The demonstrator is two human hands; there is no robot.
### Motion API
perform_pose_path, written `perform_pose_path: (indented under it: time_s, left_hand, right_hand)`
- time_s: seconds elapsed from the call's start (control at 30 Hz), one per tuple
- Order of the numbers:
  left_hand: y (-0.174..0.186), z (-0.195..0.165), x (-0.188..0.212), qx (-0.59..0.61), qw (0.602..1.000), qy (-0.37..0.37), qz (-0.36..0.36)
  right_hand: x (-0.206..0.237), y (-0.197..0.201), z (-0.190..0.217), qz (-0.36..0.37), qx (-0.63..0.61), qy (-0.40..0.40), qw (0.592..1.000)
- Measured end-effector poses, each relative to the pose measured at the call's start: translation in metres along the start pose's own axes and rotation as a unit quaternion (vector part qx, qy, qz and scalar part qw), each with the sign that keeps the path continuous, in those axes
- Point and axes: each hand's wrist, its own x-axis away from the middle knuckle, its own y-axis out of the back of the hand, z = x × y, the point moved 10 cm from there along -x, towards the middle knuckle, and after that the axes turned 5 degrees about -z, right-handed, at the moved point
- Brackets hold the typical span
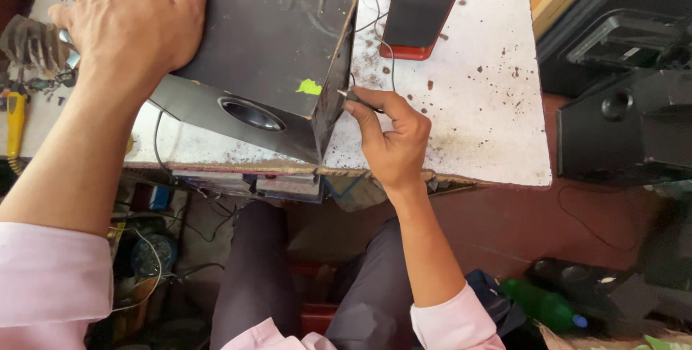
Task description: The person opens a black speaker enclosure, removes the front panel to expose the internal circuit board, and uses a green test pen to probe various points on the board. The person repeatedly opens and closes the enclosure while testing the electronics.
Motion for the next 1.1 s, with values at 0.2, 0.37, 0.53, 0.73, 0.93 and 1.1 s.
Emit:
perform_pose_path:
  time_s: [0.2, 0.37, 0.53, 0.73, 0.93, 1.1]
  left_hand:
    - [-0.010, 0.000, 0.001, -0.019, 1.000, 0.004, 0.010]
    - [-0.011, 0.005, 0.002, -0.018, 1.000, -0.007, -0.003]
    - [-0.014, 0.005, 0.002, -0.023, 1.000, -0.017, -0.011]
    - [-0.018, 0.008, -0.001, -0.032, 0.999, -0.023, -0.011]
    - [-0.010, 0.005, 0.001, -0.023, 1.000, -0.014, -0.007]
    - [-0.002, 0.004, 0.005, -0.015, 1.000, -0.006, 0.009]
  right_hand:
    - [0.000, -0.007, -0.001, 0.006, 0.015, 0.020, 1.000]
    - [0.001, -0.015, 0.003, 0.013, 0.026, 0.039, 0.999]
    - [-0.003, -0.023, 0.004, 0.019, 0.028, 0.048, 0.998]
    - [-0.007, -0.031, 0.005, 0.020, 0.022, 0.056, 0.998]
    - [-0.008, -0.030, 0.016, 0.026, 0.036, 0.080, 0.996]
    - [-0.013, -0.027, 0.011, 0.114, 0.006, 0.013, 0.993]
